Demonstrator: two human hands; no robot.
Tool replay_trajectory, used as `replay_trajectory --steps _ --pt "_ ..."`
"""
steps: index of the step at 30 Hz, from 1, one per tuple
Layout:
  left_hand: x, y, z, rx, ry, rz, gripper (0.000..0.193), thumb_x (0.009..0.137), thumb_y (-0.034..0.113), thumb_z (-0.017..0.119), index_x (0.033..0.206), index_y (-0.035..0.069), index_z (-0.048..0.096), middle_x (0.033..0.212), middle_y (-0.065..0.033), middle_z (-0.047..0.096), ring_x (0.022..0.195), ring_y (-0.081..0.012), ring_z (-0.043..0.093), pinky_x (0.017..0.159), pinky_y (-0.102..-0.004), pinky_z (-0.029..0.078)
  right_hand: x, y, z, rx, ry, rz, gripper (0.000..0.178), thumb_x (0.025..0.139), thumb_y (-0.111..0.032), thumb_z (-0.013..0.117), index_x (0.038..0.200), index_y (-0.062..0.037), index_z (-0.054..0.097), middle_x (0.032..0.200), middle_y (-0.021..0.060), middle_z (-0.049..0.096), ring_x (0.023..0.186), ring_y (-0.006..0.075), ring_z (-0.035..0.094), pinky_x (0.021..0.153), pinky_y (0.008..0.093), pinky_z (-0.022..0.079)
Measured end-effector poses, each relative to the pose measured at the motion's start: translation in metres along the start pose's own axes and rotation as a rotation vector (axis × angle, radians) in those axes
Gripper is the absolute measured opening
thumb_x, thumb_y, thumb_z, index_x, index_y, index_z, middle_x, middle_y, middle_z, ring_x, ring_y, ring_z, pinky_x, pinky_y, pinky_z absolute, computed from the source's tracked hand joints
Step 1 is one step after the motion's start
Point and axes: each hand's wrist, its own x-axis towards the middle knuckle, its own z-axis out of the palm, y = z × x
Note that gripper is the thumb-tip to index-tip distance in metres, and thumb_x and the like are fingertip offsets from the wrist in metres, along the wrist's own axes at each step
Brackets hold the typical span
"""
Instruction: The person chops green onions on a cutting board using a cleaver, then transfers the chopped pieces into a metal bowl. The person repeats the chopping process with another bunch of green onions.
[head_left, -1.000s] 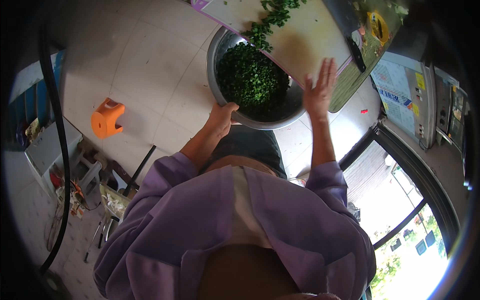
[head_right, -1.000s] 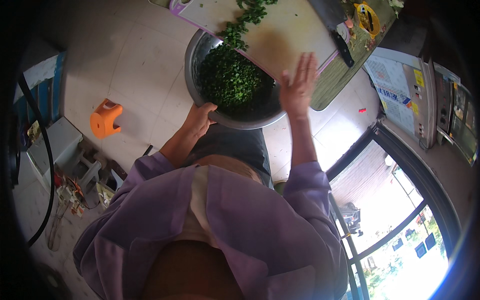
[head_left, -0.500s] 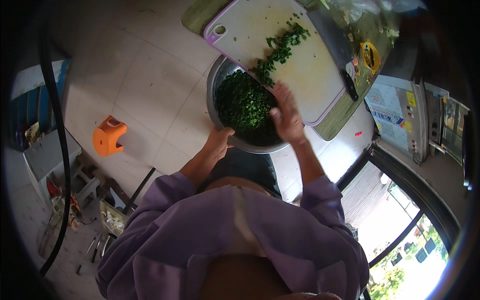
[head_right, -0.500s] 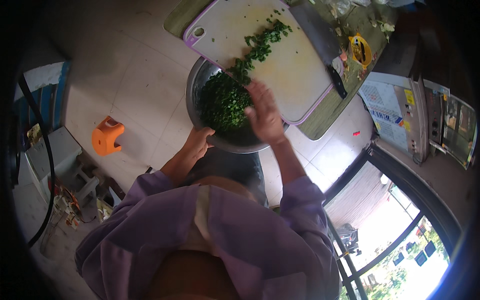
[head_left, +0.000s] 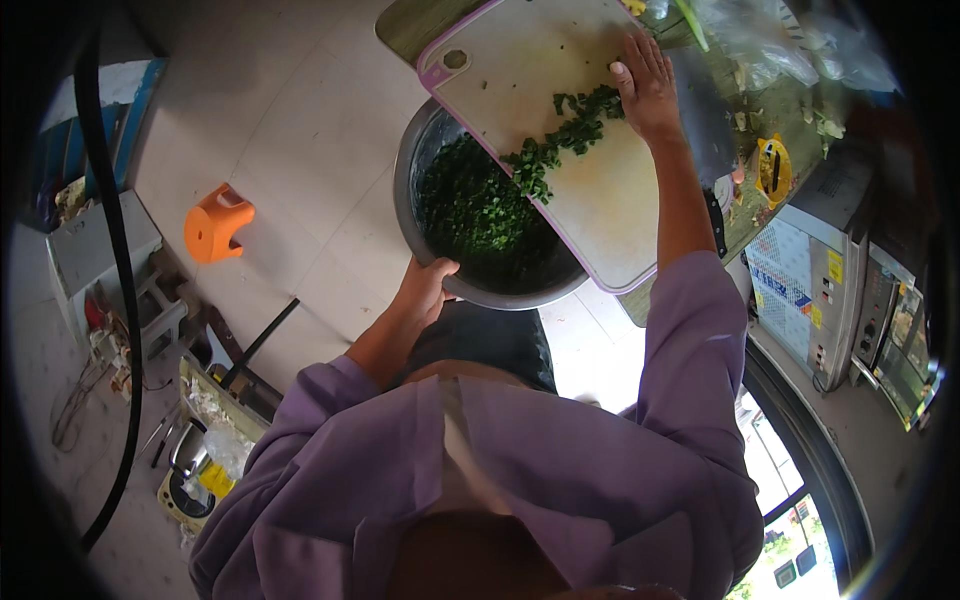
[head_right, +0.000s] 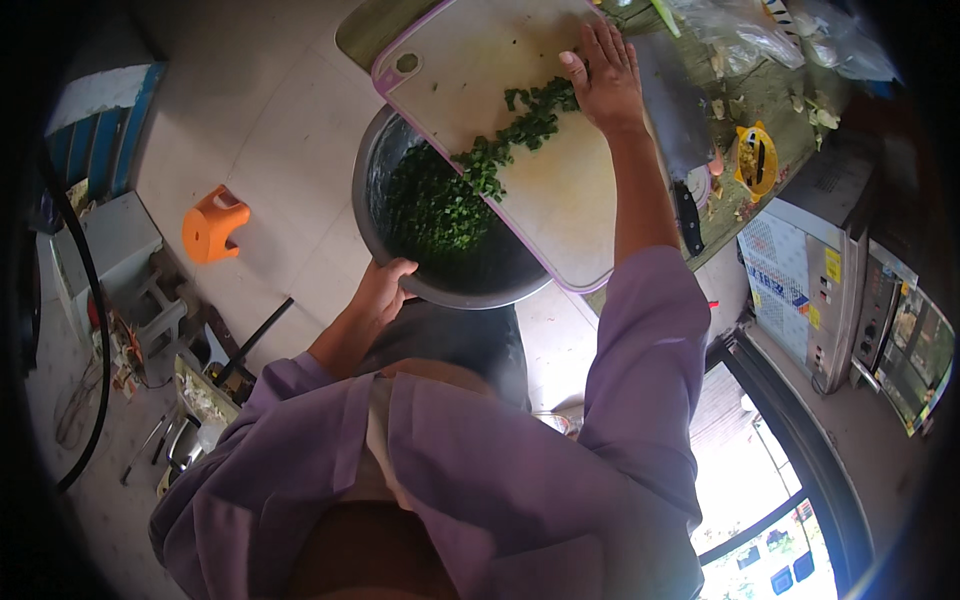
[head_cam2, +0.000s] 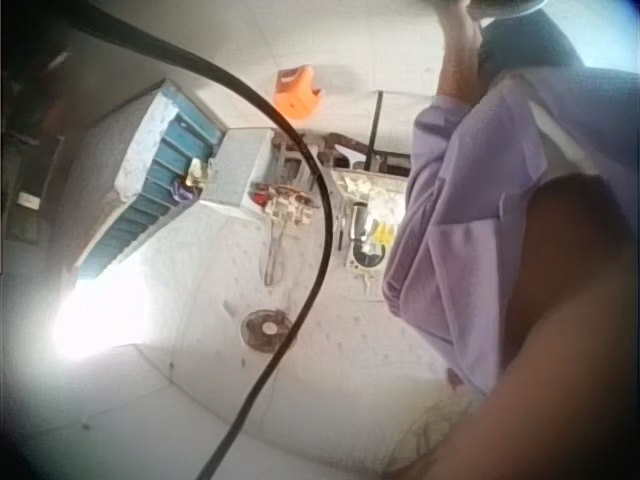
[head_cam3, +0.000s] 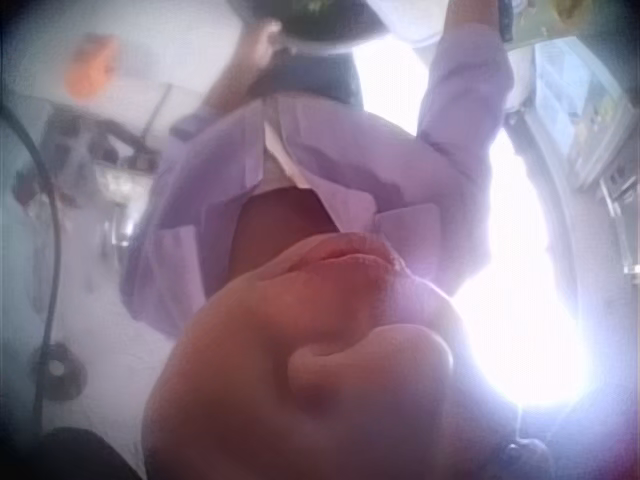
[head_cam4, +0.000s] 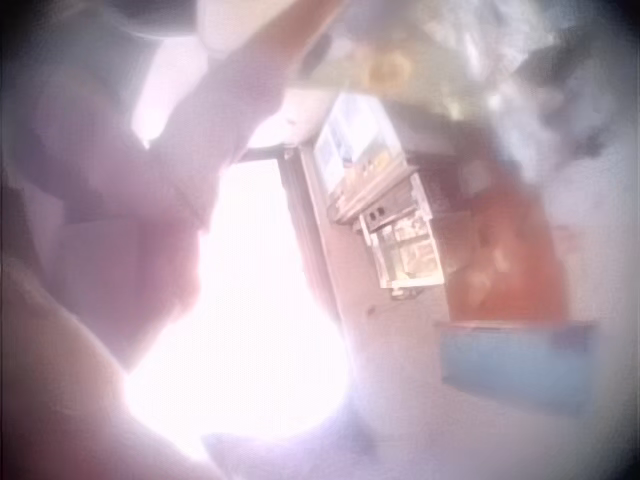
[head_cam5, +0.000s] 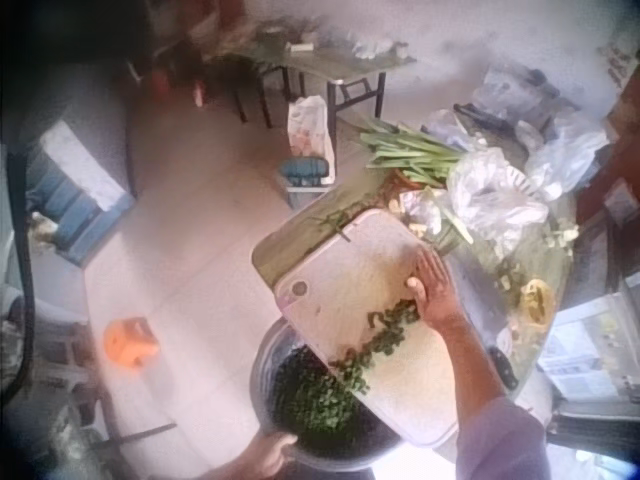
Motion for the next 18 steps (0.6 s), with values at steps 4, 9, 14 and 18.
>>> replay_trajectory --steps 4,9,14,18 --pt "-0.001 0.003 0.005 -0.004 0.030 0.003 0.044 0.078 0.002 0.054 0.119 0.001 0.040 0.105 -0.0131 0.053 0.094 -0.0280 0.056 0.079 -0.0526 0.048 -0.012 -0.029 -0.007 0.174 -0.078 -0.153 0.049 0.088 -0.042 0.050 0.119 -0.0044 0.052 0.128 0.0175 0.047 0.121 0.0327 0.041 0.103 0.0421 0.030" --pt "-0.005 0.005 0.006 0.007 0.001 0.047 0.045 0.078 0.002 0.054 0.120 0.001 0.040 0.108 -0.0140 0.053 0.095 -0.0286 0.057 0.078 -0.0517 0.048 -0.042 -0.089 -0.010 0.280 -0.099 -0.164 0.048 0.084 -0.038 0.056 0.112 0.0017 0.055 0.119 0.0183 0.054 0.115 0.0339 0.048 0.101 0.0412 0.035" --pt "-0.008 0.007 0.003 -0.017 -0.031 0.052 0.045 0.077 0.001 0.052 0.120 0.000 0.039 0.109 -0.0154 0.052 0.094 -0.0292 0.058 0.077 -0.0509 0.049 -0.079 -0.162 -0.030 0.479 -0.262 -0.024 0.051 0.080 -0.030 0.062 0.120 -0.0009 0.051 0.128 0.0160 0.048 0.122 0.0317 0.041 0.105 0.0421 0.029" --pt "-0.013 0.009 0.000 -0.029 -0.079 0.063 0.045 0.078 0.000 0.049 0.121 -0.001 0.039 0.109 -0.0164 0.052 0.094 -0.0299 0.059 0.076 -0.0497 0.051 -0.112 -0.211 -0.039 0.743 -0.449 0.100 0.049 0.081 -0.023 0.061 0.125 -0.0063 0.048 0.133 0.0120 0.043 0.120 0.0289 0.043 0.100 0.0399 0.036"
